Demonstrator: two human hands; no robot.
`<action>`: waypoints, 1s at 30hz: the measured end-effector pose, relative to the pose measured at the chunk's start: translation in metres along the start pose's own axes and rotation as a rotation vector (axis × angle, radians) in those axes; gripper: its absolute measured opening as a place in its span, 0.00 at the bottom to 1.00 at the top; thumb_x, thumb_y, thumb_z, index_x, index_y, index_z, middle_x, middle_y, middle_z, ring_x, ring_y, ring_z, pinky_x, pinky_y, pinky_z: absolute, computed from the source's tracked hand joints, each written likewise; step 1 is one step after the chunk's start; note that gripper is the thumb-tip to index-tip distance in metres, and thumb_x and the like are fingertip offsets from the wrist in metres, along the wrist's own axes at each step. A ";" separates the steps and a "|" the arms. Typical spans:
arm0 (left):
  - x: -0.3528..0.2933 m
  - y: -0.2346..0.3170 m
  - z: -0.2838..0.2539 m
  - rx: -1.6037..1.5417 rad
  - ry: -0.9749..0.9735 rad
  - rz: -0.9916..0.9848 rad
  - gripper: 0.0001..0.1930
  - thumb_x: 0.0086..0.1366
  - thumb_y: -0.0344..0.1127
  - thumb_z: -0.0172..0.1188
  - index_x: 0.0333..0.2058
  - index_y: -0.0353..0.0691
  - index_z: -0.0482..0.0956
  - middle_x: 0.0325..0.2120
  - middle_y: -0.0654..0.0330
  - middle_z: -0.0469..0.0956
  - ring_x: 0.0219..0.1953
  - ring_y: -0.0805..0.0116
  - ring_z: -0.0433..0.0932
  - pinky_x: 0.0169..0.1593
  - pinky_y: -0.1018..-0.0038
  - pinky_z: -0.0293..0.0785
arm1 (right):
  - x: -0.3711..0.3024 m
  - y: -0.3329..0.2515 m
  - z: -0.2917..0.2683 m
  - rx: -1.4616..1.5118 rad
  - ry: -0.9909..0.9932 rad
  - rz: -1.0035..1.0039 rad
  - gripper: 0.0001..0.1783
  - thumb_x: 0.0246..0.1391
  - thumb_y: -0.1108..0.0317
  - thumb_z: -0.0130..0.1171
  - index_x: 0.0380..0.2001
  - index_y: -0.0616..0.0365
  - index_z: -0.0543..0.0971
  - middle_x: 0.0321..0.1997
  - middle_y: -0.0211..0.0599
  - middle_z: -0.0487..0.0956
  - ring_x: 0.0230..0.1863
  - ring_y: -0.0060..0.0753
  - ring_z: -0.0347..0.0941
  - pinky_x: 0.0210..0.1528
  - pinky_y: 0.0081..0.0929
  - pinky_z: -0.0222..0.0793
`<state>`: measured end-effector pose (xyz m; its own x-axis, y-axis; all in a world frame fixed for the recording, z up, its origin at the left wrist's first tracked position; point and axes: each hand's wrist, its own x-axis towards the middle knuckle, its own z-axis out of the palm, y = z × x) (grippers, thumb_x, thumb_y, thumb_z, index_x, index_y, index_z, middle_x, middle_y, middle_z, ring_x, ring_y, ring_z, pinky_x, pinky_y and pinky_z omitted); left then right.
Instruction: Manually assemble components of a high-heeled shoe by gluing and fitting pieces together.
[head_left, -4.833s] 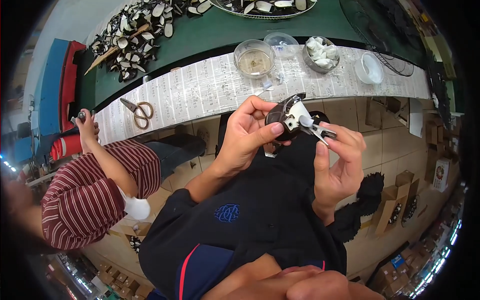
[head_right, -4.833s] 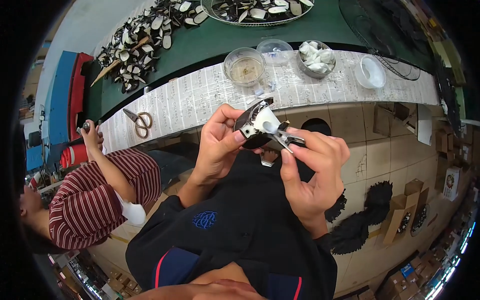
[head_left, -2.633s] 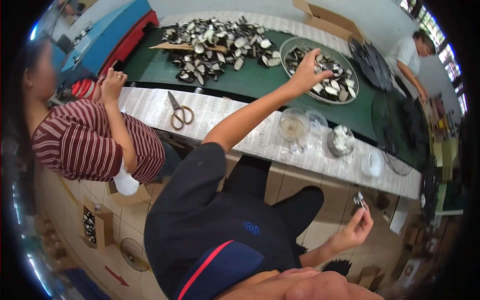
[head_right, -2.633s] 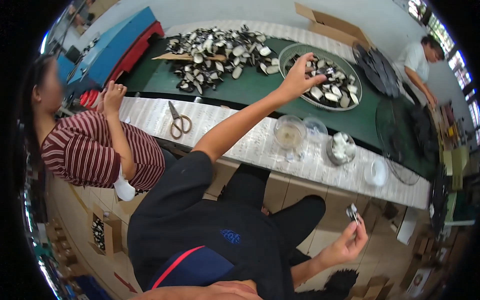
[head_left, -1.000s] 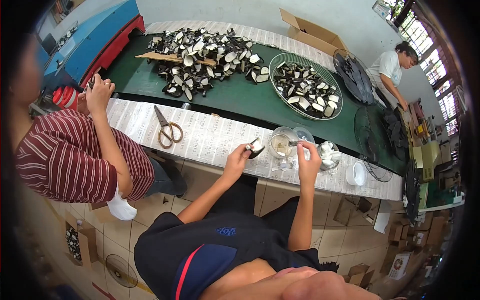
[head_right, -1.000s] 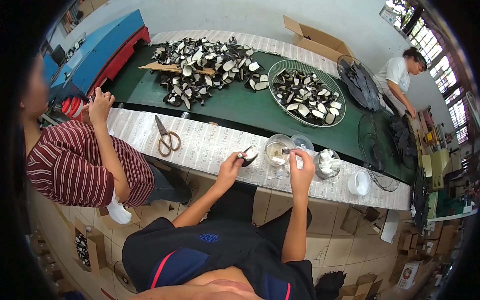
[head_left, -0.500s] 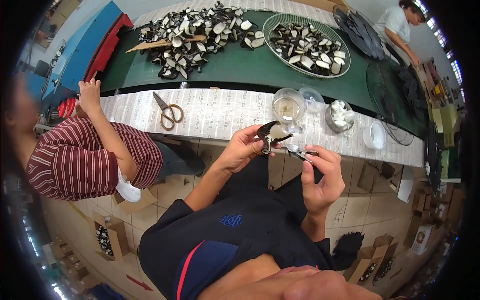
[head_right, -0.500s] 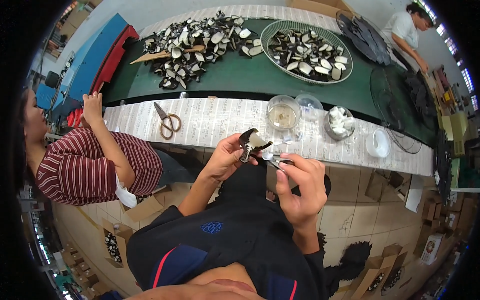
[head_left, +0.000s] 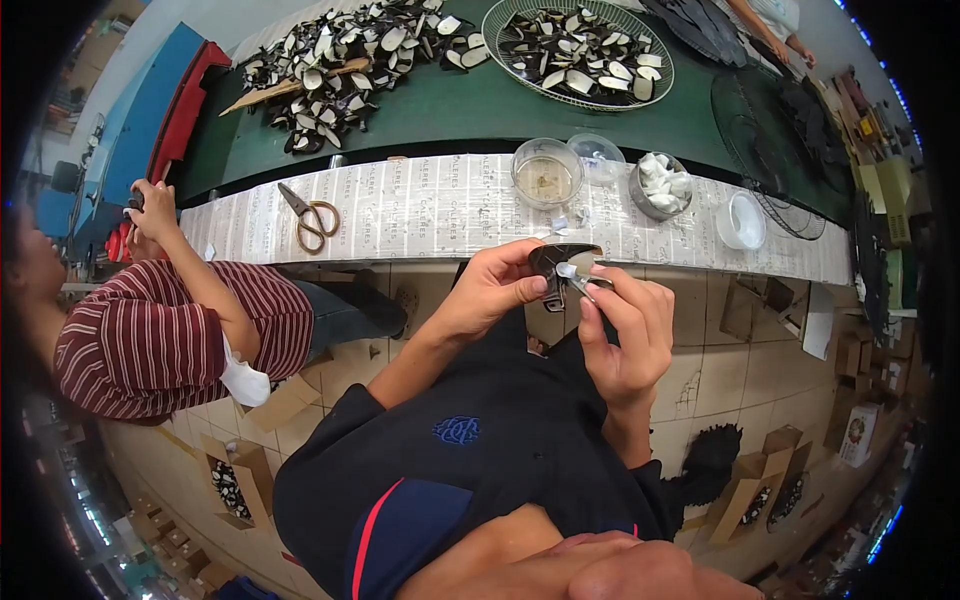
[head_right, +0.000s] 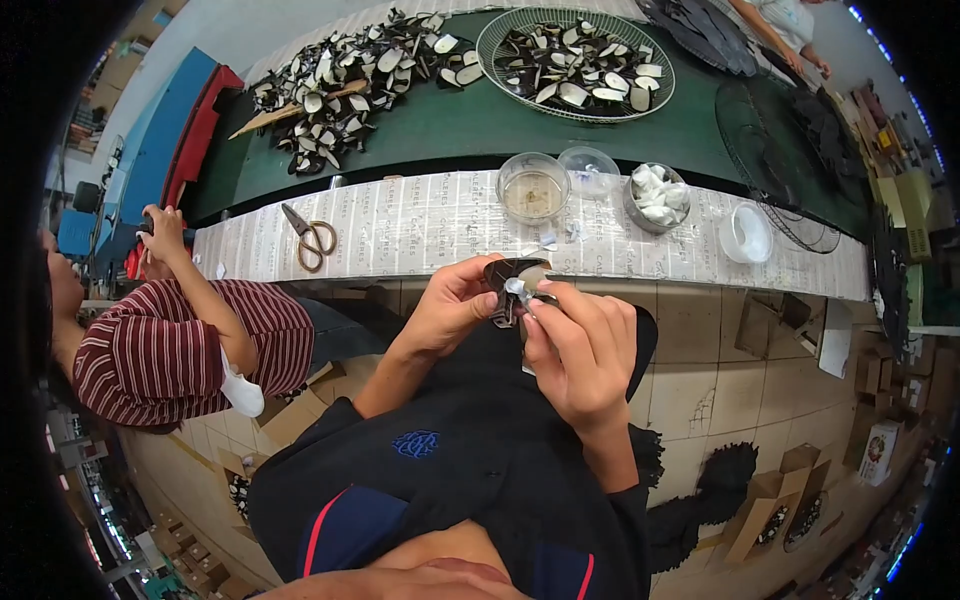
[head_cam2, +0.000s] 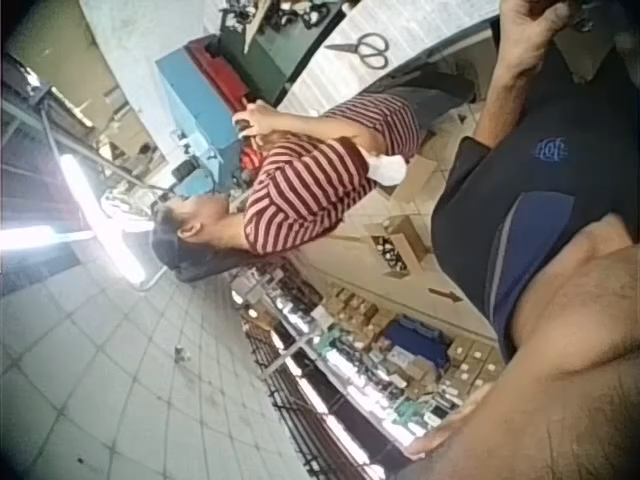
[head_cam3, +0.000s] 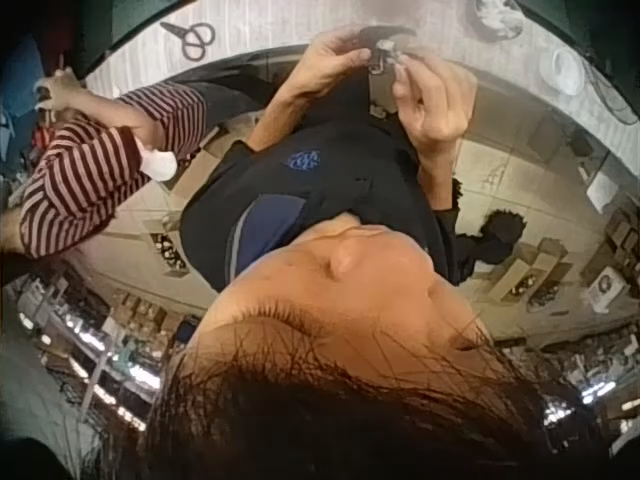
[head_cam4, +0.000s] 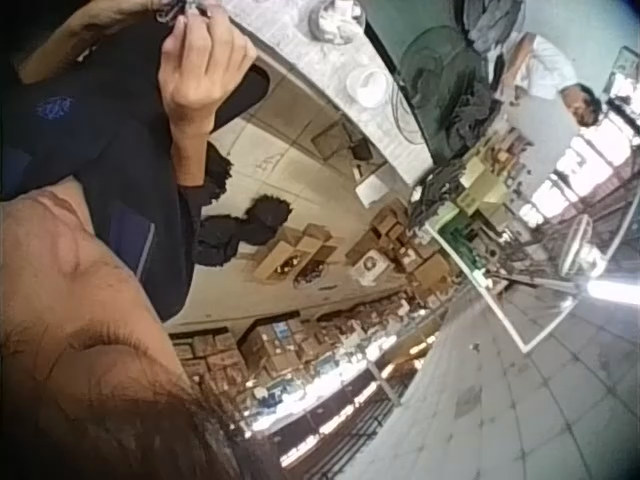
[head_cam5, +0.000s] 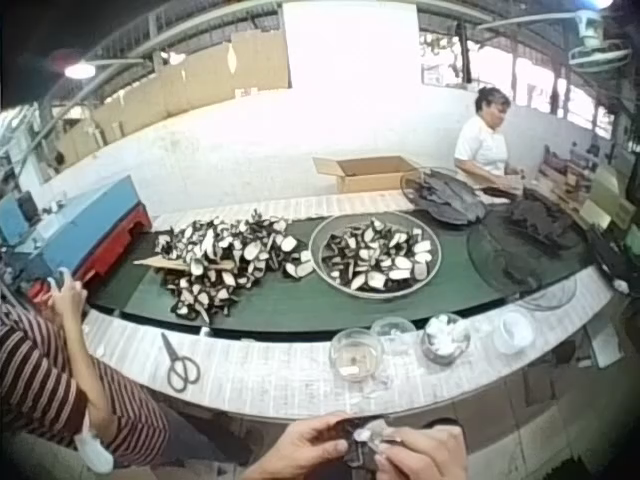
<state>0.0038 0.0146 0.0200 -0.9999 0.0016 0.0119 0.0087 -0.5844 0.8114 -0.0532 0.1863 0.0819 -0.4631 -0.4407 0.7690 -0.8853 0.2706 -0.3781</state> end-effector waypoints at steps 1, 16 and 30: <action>0.000 0.000 0.000 -0.010 -0.009 -0.009 0.19 0.61 0.34 0.62 0.49 0.32 0.73 0.41 0.63 0.76 0.43 0.75 0.74 0.49 0.76 0.71 | -0.001 0.000 0.000 -0.003 0.000 0.003 0.11 0.44 0.76 0.64 0.34 0.61 0.78 0.39 0.39 0.80 0.33 0.37 0.74 0.36 0.30 0.66; 0.003 0.001 0.001 0.029 0.034 -0.037 0.16 0.62 0.34 0.61 0.46 0.32 0.73 0.38 0.63 0.75 0.42 0.75 0.72 0.49 0.76 0.68 | -0.010 -0.002 -0.015 0.706 0.082 0.518 0.06 0.52 0.80 0.56 0.35 0.67 0.74 0.40 0.51 0.78 0.40 0.34 0.74 0.46 0.28 0.69; 0.004 0.006 0.011 0.055 -0.014 -0.021 0.10 0.60 0.28 0.61 0.40 0.34 0.74 0.37 0.65 0.74 0.40 0.79 0.71 0.44 0.81 0.67 | -0.009 0.012 -0.020 0.486 0.088 0.426 0.10 0.43 0.83 0.61 0.29 0.60 0.73 0.40 0.45 0.81 0.48 0.42 0.73 0.55 0.34 0.61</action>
<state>0.0003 0.0198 0.0313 -0.9997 0.0250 0.0026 -0.0113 -0.5390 0.8422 -0.0586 0.2107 0.0803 -0.7911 -0.3025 0.5317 -0.5523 -0.0205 -0.8334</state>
